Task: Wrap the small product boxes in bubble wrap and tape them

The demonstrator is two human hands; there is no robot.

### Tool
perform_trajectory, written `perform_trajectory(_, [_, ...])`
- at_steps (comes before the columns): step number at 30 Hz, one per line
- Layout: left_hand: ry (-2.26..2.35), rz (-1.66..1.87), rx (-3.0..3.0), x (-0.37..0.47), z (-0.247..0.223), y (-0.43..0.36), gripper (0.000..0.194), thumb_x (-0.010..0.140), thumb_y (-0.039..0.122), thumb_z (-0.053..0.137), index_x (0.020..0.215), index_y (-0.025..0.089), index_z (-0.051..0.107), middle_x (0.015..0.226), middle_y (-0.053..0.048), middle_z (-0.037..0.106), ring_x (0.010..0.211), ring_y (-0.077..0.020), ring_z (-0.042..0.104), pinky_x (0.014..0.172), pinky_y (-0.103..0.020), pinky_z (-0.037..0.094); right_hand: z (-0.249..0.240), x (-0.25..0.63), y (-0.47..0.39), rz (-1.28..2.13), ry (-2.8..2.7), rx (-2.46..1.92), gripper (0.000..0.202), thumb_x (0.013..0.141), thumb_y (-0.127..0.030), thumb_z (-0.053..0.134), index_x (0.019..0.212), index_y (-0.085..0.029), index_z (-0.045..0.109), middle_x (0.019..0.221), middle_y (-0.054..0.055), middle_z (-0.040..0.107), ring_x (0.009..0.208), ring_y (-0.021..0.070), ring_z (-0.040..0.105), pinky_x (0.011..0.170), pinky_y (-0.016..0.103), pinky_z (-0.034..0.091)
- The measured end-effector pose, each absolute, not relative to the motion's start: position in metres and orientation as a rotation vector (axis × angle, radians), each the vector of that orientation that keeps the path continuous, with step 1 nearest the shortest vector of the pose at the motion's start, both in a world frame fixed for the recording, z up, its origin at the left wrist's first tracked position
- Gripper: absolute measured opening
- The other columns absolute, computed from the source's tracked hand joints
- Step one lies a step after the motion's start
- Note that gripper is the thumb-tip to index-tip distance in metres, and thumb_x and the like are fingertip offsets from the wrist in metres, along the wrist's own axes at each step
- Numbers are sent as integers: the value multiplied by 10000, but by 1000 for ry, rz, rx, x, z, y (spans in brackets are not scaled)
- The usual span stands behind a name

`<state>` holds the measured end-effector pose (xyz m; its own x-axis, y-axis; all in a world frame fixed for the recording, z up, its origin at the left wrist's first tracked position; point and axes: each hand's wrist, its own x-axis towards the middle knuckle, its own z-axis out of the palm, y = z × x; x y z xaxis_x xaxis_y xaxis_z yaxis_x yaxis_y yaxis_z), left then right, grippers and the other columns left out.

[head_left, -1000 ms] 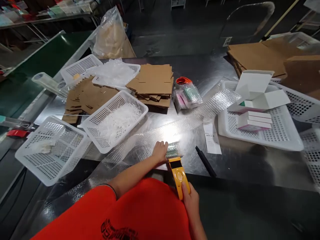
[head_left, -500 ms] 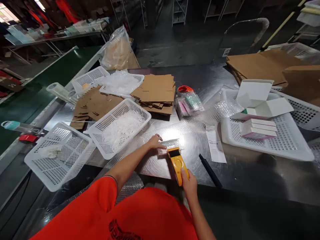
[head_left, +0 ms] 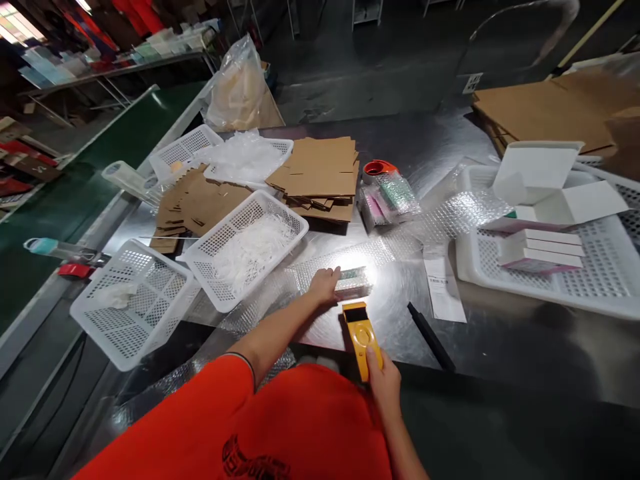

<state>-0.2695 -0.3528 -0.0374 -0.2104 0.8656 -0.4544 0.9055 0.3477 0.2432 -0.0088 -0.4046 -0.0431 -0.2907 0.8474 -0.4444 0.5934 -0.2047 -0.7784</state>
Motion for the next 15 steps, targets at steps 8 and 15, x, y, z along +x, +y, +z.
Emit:
perform_trajectory(8, [2134,-216,1563,-250,-17,-357,1017,733,295,809,1563,150,238,1403,-189,545,1284,-344,520,1088,-411,370,-11,-41,-366,1296,-2263,-2081,504,977,-517,368,920,-157,716,949,173,744,868,264,698,696,304,471])
perform_trajectory(15, [2085,-238,1491,-249,-13,-330,969,635,558,836,1418,161,424,1442,-200,516,1333,-380,479,1127,-487,337,17,-73,-335,1333,-2326,-2233,541,998,-483,371,1123,-91,722,1117,217,726,1030,296,700,760,319,491])
